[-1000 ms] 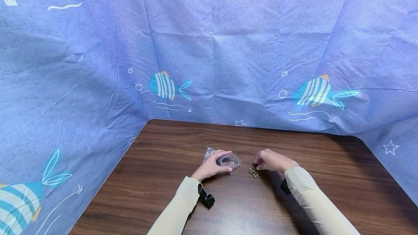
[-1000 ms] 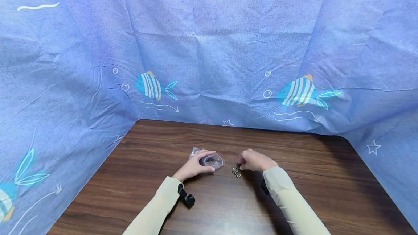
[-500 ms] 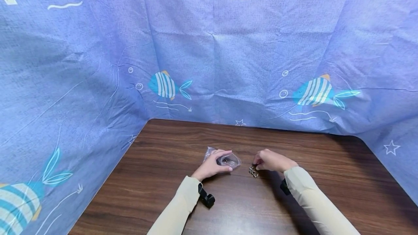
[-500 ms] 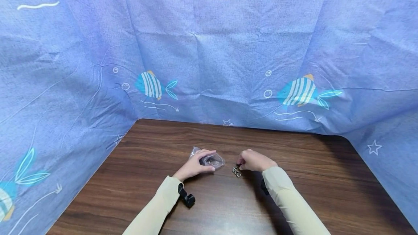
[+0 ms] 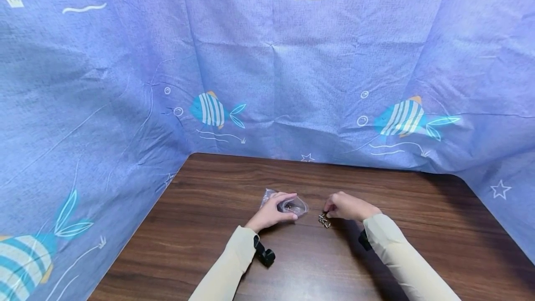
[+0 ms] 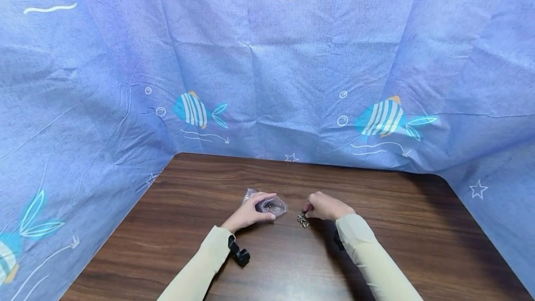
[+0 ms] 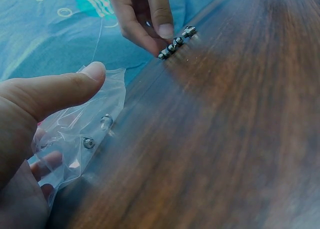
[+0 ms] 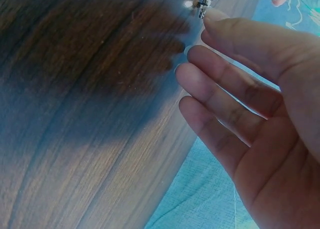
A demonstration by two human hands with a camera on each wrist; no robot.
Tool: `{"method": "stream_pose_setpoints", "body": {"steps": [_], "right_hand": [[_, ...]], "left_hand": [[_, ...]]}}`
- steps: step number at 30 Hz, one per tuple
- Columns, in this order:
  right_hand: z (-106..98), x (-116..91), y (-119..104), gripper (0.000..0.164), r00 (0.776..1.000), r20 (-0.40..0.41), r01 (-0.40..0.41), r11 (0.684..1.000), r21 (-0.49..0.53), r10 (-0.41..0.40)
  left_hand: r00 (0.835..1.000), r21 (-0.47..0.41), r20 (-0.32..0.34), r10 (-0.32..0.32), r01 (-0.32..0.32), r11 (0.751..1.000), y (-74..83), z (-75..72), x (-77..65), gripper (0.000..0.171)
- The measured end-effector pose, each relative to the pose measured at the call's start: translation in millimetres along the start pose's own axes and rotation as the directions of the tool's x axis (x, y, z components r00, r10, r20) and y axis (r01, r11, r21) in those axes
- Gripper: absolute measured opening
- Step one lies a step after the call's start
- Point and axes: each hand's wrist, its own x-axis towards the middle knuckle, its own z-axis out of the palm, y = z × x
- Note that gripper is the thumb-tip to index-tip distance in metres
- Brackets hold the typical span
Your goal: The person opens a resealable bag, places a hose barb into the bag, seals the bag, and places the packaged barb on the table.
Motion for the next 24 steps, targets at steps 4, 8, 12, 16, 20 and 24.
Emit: {"method": "stream_pose_setpoints", "body": {"steps": [4, 8, 12, 16, 20, 24], "right_hand": [[0.3, -0.2, -0.3, 0.005, 1.0, 0.006, -0.011, 1.0, 0.017, 0.01], [0.8, 0.1, -0.6, 0.005, 1.0, 0.01, 0.003, 0.999, 0.034, -0.003], [1.3, 0.6, -0.3, 0.004, 1.0, 0.015, -0.001, 0.999, 0.041, 0.0], [1.3, 0.6, 0.8, 0.004, 1.0, 0.023, -0.015, 0.999, 0.038, 0.014], [1.7, 1.1, 0.9, 0.004, 1.0, 0.02, -0.011, 0.999, 0.033, 0.011], [1.9, 2.4, -2.2, 0.004, 1.0, 0.006, 0.009, 1.0, 0.022, -0.009]], "left_hand": [[1.0, 0.002, -0.001, 0.007, -0.007, 1.0, -0.2, -0.1, 0.1, 0.063], [1.0, 0.0, 0.003, 0.002, -0.002, 1.0, -1.1, 0.0, 0.2, 0.063], [1.0, -0.008, 0.008, -0.015, 0.015, 1.0, -0.9, -0.4, 0.3, 0.064], [1.0, -0.013, 0.009, -0.021, 0.021, 1.0, 0.2, -1.0, 0.2, 0.063], [1.0, -0.011, 0.006, -0.018, 0.018, 1.0, 0.6, -1.1, 0.1, 0.063], [1.0, -0.005, 0.004, -0.005, 0.005, 1.0, 0.3, -1.0, 0.1, 0.062]]}}
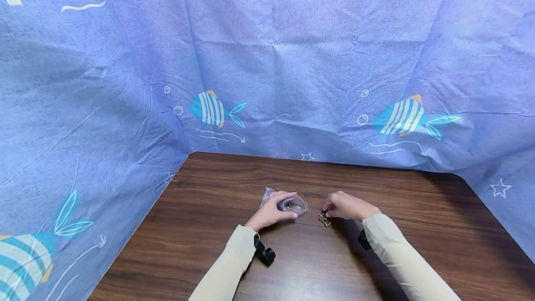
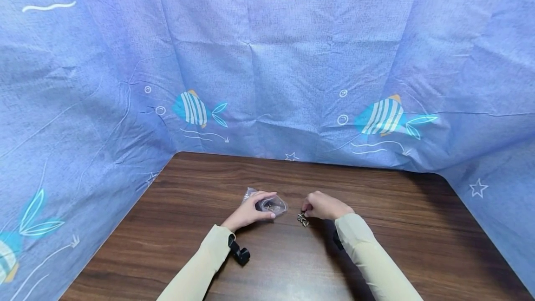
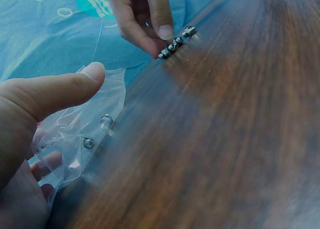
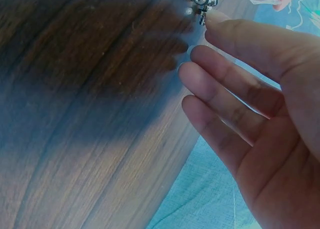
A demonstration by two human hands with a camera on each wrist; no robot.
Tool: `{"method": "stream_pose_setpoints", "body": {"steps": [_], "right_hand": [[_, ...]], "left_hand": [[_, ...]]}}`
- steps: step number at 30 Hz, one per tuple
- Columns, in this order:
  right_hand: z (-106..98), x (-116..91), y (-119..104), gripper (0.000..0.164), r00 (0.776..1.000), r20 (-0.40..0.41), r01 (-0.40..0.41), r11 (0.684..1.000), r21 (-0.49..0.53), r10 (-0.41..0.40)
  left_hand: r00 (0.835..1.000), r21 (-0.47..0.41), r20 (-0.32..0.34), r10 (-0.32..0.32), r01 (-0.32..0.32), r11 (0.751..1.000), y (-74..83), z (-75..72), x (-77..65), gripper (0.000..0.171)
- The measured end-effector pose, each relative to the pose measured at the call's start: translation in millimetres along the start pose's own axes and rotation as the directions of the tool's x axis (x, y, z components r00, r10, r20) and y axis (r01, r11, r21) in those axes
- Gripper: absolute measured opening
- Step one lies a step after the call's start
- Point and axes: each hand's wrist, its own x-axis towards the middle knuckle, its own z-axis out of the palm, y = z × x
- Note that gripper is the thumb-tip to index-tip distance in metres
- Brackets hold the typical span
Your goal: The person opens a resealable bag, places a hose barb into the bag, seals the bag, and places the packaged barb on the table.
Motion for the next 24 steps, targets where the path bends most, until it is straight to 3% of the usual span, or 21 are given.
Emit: {"method": "stream_pose_setpoints", "body": {"steps": [11, 24], "right_hand": [[2.1, 3.1, -2.5, 0.009, 0.996, -0.032, 0.082, 0.994, -0.073, -0.085], [3.7, 3.8, -2.2, 0.009, 0.997, -0.047, 0.048, 0.993, -0.104, -0.053]], "left_hand": [[1.0, -0.013, 0.002, -0.011, 0.011, 1.0, 1.2, -0.3, -0.5, 0.063], [1.0, -0.01, 0.008, -0.016, 0.016, 1.0, 1.9, -0.8, -0.5, 0.064]]}}
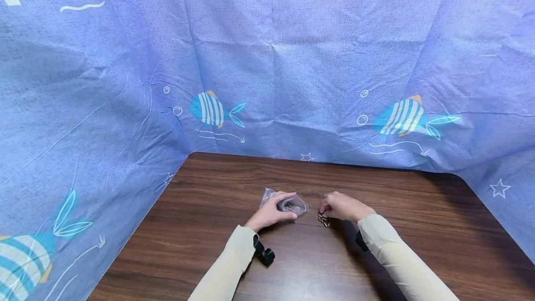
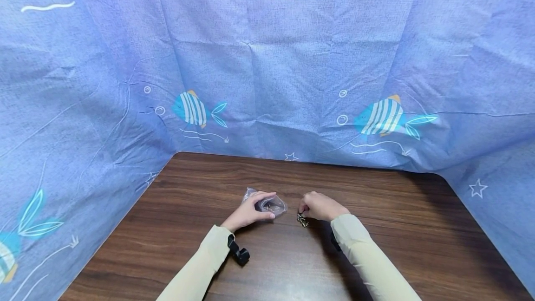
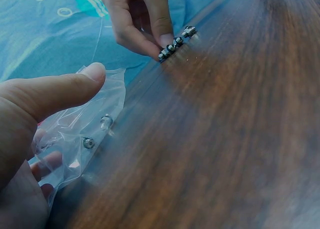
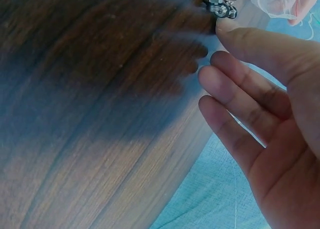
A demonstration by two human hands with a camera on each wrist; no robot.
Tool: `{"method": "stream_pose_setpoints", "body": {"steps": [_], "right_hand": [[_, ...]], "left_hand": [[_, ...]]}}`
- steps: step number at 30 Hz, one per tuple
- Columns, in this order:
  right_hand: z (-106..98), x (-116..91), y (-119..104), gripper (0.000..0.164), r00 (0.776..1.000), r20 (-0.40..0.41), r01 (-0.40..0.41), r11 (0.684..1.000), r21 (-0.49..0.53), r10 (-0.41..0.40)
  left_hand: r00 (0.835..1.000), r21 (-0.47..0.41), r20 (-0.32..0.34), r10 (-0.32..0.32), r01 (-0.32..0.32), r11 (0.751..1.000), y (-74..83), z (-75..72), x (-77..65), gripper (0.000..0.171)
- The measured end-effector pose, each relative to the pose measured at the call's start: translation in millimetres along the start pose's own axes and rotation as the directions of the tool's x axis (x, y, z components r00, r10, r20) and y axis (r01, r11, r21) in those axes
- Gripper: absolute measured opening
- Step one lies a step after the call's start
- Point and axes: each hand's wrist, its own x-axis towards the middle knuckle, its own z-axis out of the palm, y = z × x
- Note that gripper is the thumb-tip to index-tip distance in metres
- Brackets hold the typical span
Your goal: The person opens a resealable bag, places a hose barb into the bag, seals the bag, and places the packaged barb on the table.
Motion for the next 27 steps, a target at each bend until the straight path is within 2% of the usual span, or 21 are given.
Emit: {"method": "stream_pose_setpoints", "body": {"steps": [17, 27], "right_hand": [[3.0, -0.6, 0.0, 0.007, 0.999, 0.02, -0.027, 1.0, 0.005, 0.027], [-2.3, -0.5, -5.4, 0.008, 1.0, 0.011, -0.003, 1.0, -0.009, 0.003]], "left_hand": [[1.0, 0.007, 0.008, -0.028, 0.028, 1.0, -0.5, 2.0, -1.4, 0.064], [1.0, -0.019, -0.021, 0.01, -0.01, 1.0, 1.1, 1.8, -1.7, 0.065]]}}
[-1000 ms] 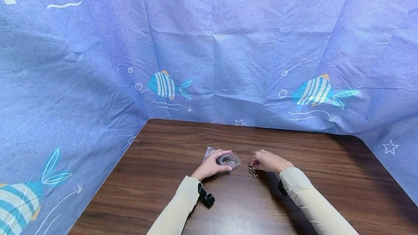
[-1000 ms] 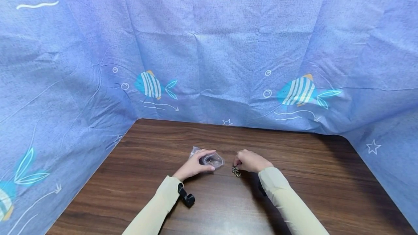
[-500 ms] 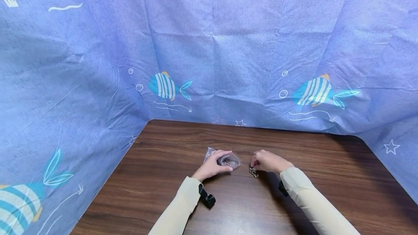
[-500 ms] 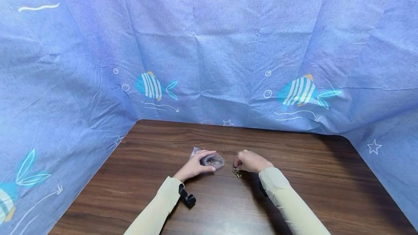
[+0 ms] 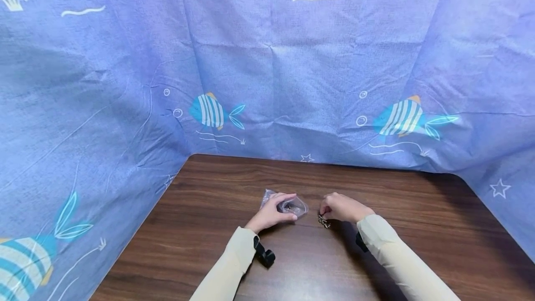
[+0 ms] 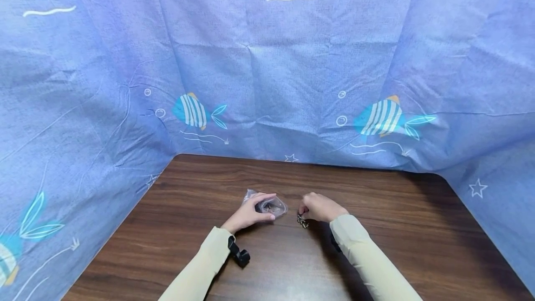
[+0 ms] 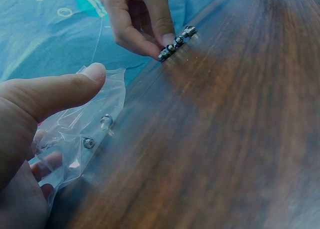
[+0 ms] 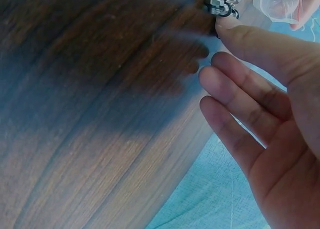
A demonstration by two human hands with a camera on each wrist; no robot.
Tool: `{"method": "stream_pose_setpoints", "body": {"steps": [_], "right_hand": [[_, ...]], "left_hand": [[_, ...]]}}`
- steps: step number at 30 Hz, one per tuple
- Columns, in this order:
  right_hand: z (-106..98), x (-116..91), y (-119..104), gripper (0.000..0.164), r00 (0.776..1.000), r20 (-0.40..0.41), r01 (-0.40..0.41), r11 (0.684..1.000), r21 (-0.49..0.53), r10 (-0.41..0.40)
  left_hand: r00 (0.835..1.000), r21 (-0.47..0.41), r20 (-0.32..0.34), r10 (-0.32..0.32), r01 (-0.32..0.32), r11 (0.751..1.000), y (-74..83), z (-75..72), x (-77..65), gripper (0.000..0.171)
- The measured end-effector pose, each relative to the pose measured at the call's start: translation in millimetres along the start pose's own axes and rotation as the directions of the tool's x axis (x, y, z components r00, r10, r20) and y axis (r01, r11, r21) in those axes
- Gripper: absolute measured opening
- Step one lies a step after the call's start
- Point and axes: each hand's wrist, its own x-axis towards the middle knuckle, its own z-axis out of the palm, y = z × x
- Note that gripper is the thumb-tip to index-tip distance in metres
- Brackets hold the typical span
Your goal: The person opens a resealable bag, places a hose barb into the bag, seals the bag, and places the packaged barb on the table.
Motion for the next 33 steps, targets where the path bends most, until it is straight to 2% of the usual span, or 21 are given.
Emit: {"method": "stream_pose_setpoints", "body": {"steps": [4, 24, 33], "right_hand": [[-0.1, 0.4, -1.3, 0.007, 1.0, 0.008, -0.01, 1.0, -0.002, 0.01], [1.4, 1.6, -0.6, 0.009, 1.0, 0.005, -0.007, 1.0, -0.029, 0.007], [0.6, 3.2, -0.1, 0.015, 1.0, 0.02, -0.008, 1.0, -0.027, 0.008]], "left_hand": [[1.0, 0.021, -0.003, 0.002, -0.002, 1.0, -1.5, 0.0, -0.2, 0.066], [0.999, 0.016, 0.015, -0.031, 0.031, 0.999, -2.3, 0.5, 1.2, 0.065], [1.0, 0.039, 0.0, 0.01, -0.01, 0.999, -2.5, 0.5, -0.7, 0.064]]}}
